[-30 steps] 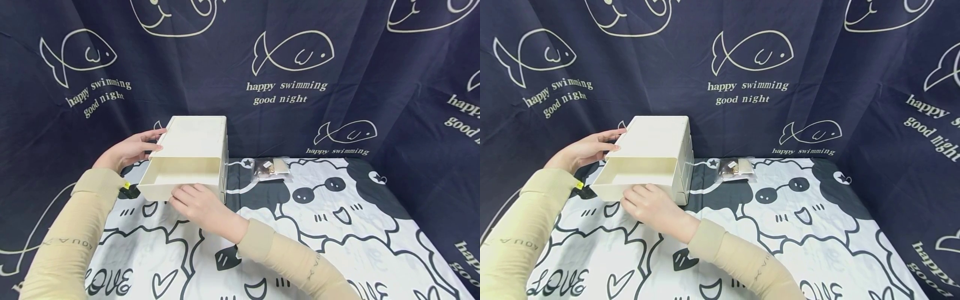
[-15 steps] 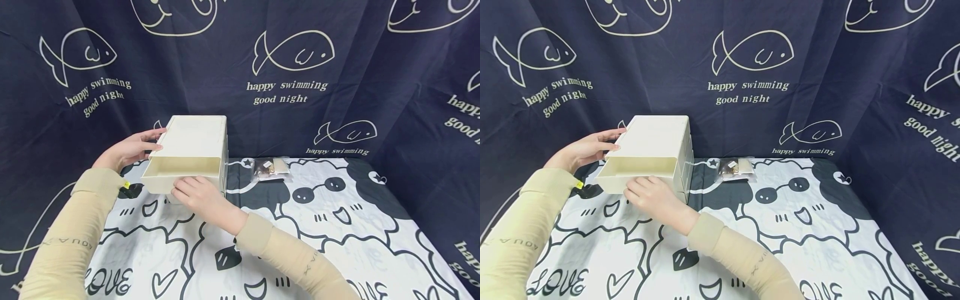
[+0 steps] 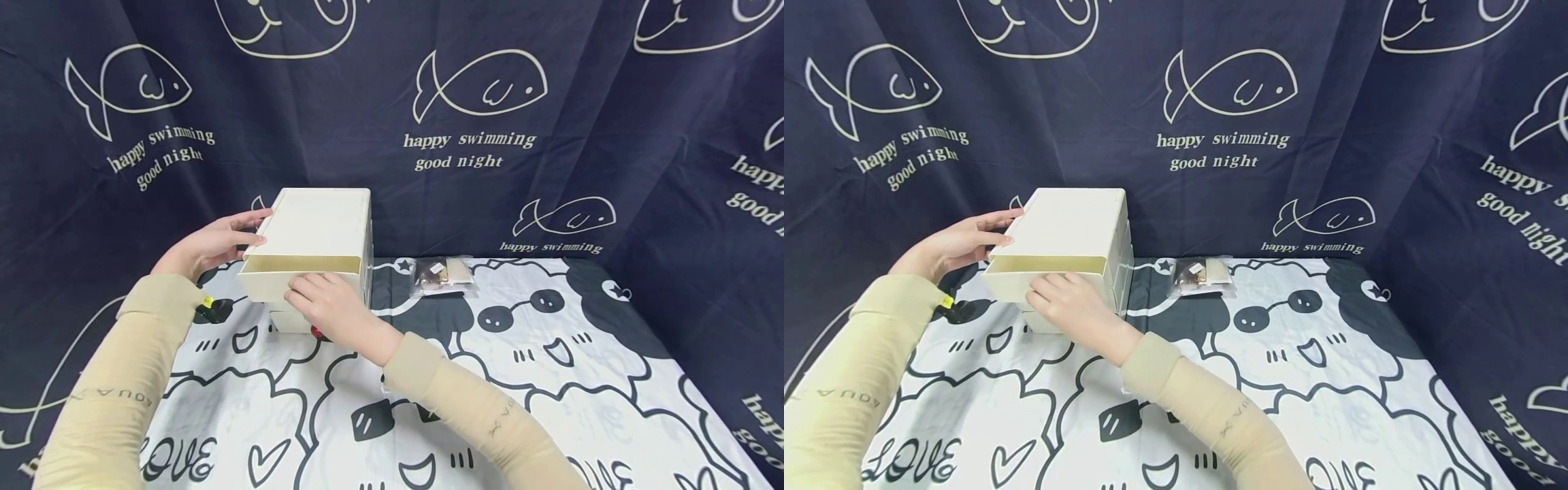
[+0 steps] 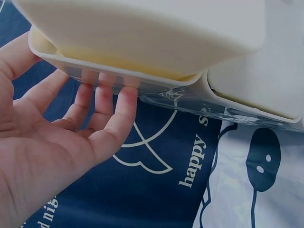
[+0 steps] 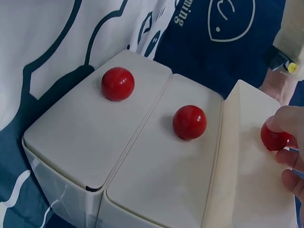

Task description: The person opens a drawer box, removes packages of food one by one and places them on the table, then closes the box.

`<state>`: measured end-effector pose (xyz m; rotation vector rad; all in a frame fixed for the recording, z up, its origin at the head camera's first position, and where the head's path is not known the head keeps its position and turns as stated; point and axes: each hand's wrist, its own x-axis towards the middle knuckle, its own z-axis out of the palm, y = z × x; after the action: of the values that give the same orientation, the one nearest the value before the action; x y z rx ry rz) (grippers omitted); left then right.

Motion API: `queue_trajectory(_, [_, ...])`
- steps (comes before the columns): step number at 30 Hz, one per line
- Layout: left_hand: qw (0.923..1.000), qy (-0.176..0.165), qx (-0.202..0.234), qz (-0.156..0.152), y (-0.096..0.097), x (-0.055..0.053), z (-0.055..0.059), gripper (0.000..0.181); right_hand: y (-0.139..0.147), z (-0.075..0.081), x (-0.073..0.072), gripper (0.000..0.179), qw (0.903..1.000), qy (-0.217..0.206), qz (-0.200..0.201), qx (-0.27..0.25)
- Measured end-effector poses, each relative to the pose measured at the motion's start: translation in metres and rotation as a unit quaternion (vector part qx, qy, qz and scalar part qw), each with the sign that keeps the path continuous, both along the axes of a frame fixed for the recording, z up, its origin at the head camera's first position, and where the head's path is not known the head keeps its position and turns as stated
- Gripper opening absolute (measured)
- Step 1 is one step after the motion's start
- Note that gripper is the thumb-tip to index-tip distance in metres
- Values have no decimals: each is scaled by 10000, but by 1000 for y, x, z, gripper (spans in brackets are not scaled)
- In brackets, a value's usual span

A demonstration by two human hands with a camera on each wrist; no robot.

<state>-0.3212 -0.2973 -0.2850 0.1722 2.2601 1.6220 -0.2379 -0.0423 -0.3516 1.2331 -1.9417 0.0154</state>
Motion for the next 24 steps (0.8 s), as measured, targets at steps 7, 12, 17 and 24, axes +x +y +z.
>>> queue_trajectory(7, [9999,8,125,23,-1,0,-1,76,-2,0,-10,25,9996,-162,-14,-215])
queue_trajectory(12, [10000,61,22,68,0,-2,-1,77,-3,0,-15,29,9992,-291,-49,-267])
queue_trajectory(17, [9999,97,-69,88,1,-2,-1,77,-4,1,-17,30,9986,-415,-71,-323])
queue_trajectory(24, [9999,84,-57,106,1,-1,-2,76,-4,2,-22,24,9975,-529,-64,-464])
